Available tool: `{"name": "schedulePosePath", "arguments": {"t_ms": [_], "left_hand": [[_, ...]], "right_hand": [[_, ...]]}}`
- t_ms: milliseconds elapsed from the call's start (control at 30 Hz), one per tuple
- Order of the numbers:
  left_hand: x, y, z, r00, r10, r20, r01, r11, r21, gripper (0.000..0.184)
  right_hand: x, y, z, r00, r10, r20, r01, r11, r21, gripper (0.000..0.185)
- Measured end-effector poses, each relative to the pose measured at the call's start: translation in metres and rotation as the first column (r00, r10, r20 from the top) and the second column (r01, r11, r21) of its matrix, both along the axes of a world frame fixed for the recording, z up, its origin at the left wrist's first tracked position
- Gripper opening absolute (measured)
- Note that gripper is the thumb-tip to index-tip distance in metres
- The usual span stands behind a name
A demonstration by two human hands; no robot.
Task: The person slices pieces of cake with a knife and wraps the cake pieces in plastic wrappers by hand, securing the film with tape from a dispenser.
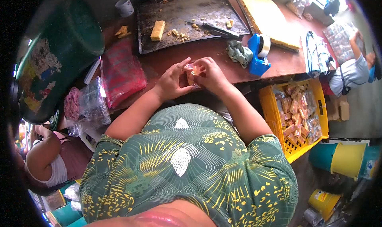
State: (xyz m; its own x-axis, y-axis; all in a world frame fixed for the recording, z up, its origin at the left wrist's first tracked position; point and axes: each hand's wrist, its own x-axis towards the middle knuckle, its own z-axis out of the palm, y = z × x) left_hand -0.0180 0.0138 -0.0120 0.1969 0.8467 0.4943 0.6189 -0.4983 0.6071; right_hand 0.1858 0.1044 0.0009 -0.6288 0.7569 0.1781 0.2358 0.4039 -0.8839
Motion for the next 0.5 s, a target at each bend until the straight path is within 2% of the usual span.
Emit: {"name": "schedulePosePath", "arguments": {"t_ms": [100,167,233,400,433,467,500], "left_hand": [[-0.002,0.007,-0.004,1.000,0.008,-0.016,-0.009,1.000,-0.022,0.101],[-0.001,0.007,0.004,0.999,0.000,-0.042,-0.003,0.998,-0.058,0.101],[0.001,0.006,0.008,0.994,0.020,-0.107,-0.019,1.000,0.015,0.100],[0.003,0.004,0.005,0.987,0.055,-0.148,-0.053,0.998,0.020,0.099],[0.002,0.005,0.003,0.991,0.044,-0.129,-0.041,0.999,0.022,0.099],[0.001,0.005,0.001,0.993,0.034,-0.109,-0.032,0.999,0.023,0.098],[-0.001,0.005,0.001,0.993,0.038,-0.112,-0.036,0.999,0.020,0.098]], "right_hand": [[0.001,0.002,-0.001,0.991,-0.017,0.134,0.001,0.993,0.119,0.049],[0.001,0.000,-0.002,0.994,-0.023,0.104,0.010,0.992,0.125,0.049],[0.003,0.001,-0.002,0.995,-0.025,0.101,0.011,0.991,0.136,0.047],[0.015,-0.005,-0.001,0.999,-0.002,-0.041,0.001,1.000,-0.015,0.034],[0.022,-0.006,0.002,0.997,0.013,-0.075,-0.016,0.999,-0.043,0.031],[0.029,-0.005,-0.009,0.987,0.044,-0.154,-0.066,0.987,-0.144,0.022],[0.031,-0.007,-0.007,0.985,0.112,-0.129,-0.126,0.987,-0.101,0.020]]}}
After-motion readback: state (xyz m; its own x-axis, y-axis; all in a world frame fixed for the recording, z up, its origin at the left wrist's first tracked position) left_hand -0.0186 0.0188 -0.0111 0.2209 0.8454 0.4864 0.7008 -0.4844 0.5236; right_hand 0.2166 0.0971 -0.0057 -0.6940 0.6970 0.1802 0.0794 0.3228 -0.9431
